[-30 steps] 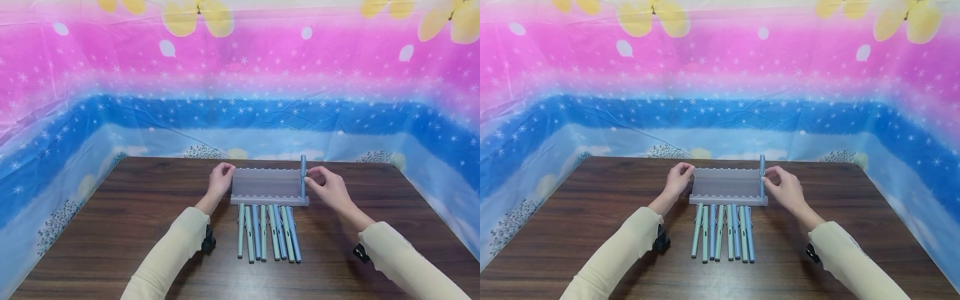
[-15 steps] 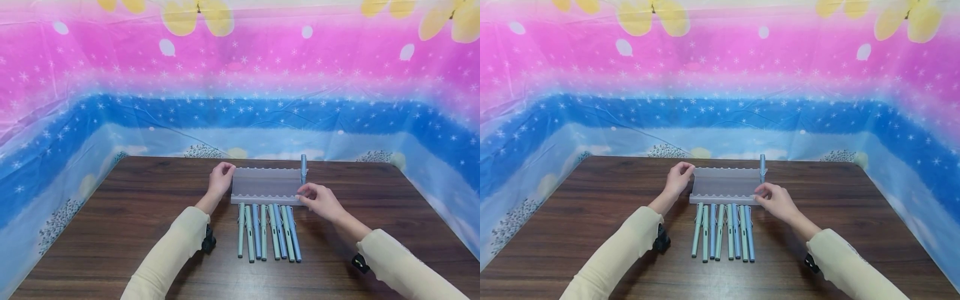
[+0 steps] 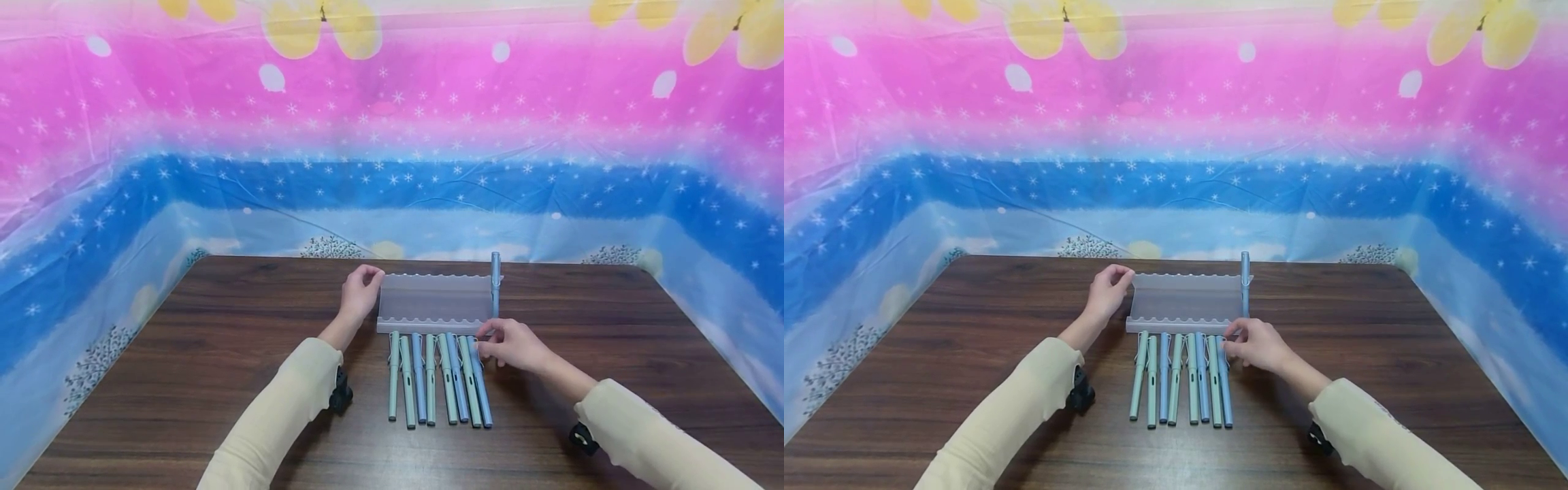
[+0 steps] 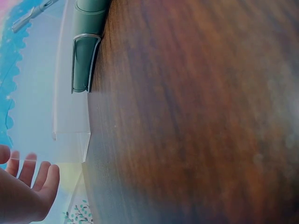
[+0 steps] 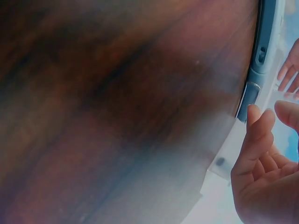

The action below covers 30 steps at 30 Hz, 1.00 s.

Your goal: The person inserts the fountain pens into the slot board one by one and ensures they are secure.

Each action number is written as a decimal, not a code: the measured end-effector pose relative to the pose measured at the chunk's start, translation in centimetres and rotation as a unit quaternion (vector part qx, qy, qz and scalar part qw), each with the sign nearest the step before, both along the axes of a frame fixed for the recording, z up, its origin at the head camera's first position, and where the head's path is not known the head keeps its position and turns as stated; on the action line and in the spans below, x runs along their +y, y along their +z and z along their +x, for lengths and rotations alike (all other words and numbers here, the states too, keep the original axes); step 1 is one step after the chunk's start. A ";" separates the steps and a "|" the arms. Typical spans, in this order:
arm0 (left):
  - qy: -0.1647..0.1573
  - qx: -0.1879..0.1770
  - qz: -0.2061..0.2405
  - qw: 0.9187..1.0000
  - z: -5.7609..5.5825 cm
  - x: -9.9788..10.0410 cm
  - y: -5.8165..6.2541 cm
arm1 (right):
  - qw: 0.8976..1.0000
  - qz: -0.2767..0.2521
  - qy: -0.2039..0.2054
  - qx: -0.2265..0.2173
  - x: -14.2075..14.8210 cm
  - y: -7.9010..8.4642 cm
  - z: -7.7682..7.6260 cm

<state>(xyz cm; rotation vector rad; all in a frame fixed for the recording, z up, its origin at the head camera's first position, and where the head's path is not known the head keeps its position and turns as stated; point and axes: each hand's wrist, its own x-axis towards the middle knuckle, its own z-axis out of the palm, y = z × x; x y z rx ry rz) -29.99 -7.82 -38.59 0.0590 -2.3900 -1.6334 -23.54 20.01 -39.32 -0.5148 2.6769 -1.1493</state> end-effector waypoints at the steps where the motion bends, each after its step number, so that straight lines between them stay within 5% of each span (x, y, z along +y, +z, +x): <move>1: 0.000 0.000 0.000 1.000 0.0 0.0 0.0 | 1.000 0.002 -0.002 0.000 -0.1 0.0 0.0; 16: 0.000 0.000 0.002 1.000 0.0 0.0 0.0 | 0.998 0.045 -0.024 0.027 -0.6 -0.6 0.4; 30: 0.004 -0.001 0.000 1.000 0.0 0.1 -0.1 | 0.998 0.049 -0.023 -0.016 -0.2 -0.8 0.3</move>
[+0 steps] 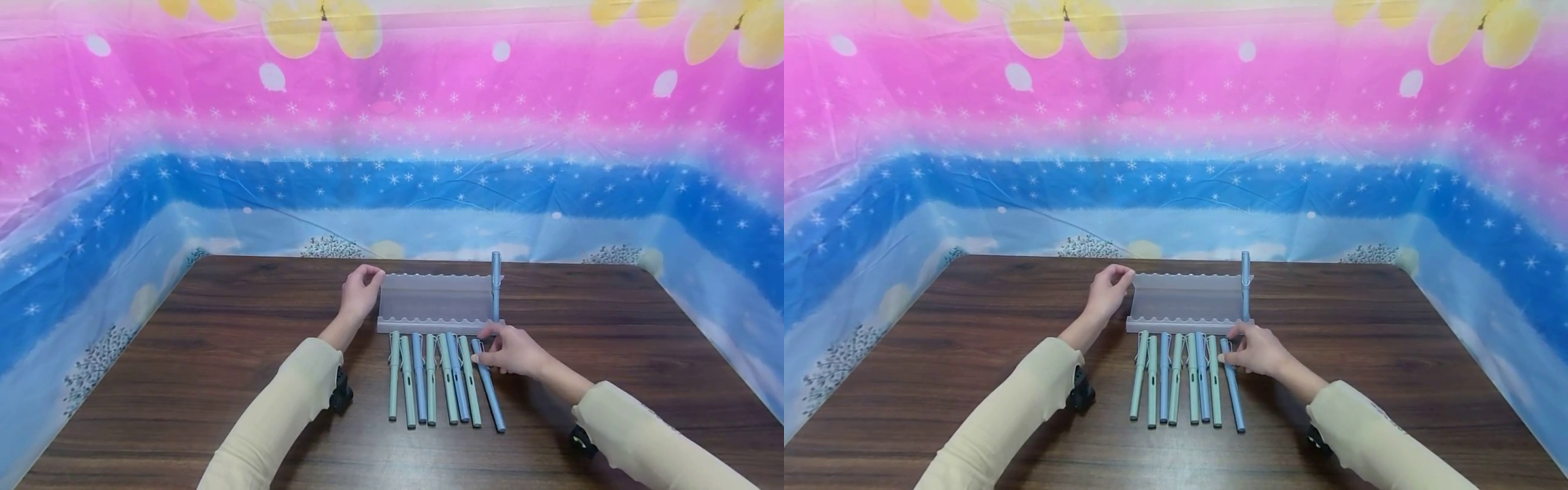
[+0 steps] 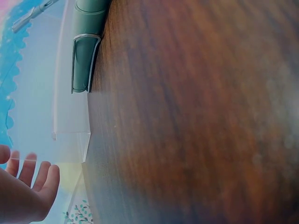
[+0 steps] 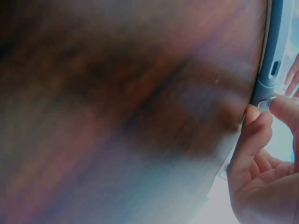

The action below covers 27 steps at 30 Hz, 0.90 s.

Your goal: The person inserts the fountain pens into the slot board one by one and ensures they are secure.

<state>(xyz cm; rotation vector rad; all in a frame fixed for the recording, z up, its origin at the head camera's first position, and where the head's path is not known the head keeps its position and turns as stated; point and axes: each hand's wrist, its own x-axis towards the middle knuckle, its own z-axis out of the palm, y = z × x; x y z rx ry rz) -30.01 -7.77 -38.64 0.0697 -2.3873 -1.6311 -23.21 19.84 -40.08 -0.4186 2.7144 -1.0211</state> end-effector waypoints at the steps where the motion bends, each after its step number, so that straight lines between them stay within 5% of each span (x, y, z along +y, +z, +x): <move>1: 0.000 0.001 0.000 1.000 0.0 0.0 0.0 | 1.000 -0.002 0.002 -0.001 0.0 0.0 0.0; 8: -0.003 0.003 -0.004 1.000 0.0 0.0 -0.1 | 1.000 0.008 0.017 0.003 0.0 -0.2 0.0; 20: -0.006 0.005 -0.003 1.000 0.1 0.0 0.1 | 0.993 0.075 0.055 0.077 -0.2 0.0 0.2; 27: -0.006 0.000 0.003 1.000 0.1 0.0 0.0 | 0.993 0.049 0.066 0.083 0.0 0.2 0.0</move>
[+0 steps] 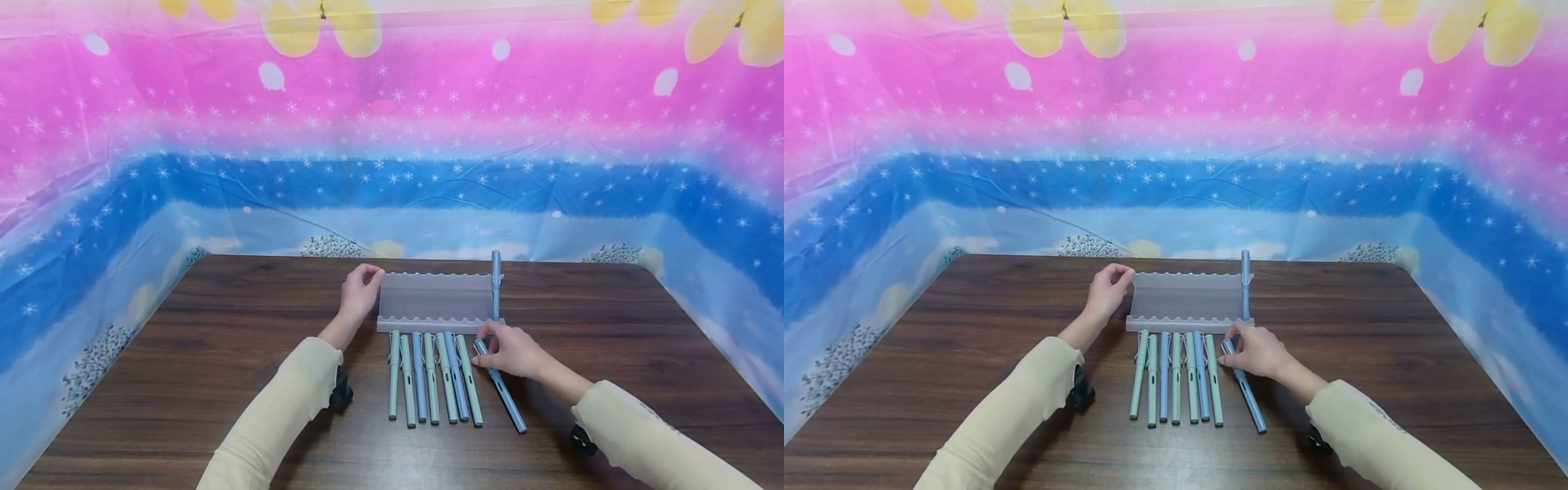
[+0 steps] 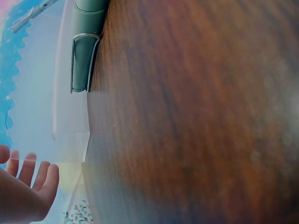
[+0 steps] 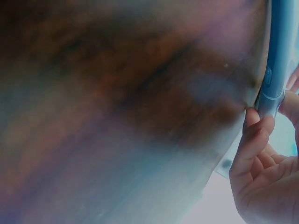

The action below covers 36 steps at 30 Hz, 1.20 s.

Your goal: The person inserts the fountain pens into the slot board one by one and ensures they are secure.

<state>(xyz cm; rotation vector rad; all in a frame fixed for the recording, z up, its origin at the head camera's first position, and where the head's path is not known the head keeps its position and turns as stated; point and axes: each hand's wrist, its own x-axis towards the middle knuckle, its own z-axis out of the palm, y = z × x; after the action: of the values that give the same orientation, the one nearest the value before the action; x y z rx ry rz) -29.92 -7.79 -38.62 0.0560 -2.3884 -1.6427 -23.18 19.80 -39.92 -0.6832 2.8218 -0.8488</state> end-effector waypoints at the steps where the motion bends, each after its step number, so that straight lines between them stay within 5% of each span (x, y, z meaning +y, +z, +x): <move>1: 0.000 0.001 -0.001 1.000 0.0 0.0 0.0 | 1.000 -0.007 0.004 -0.001 0.1 0.0 -0.1; 18: 0.001 0.012 -0.012 1.000 -0.2 -0.1 -0.3 | 0.988 -0.132 -0.007 -0.075 1.0 1.9 -1.2; 36: 0.000 0.010 -0.010 1.000 -0.1 0.0 -0.2 | 0.986 -0.161 0.017 -0.048 1.6 4.9 -3.0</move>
<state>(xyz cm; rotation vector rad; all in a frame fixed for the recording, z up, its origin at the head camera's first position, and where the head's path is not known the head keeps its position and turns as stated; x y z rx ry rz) -30.03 -7.84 -38.83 0.0362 -2.3888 -1.6118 -26.23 21.44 -34.99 -0.7026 2.6055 -1.3118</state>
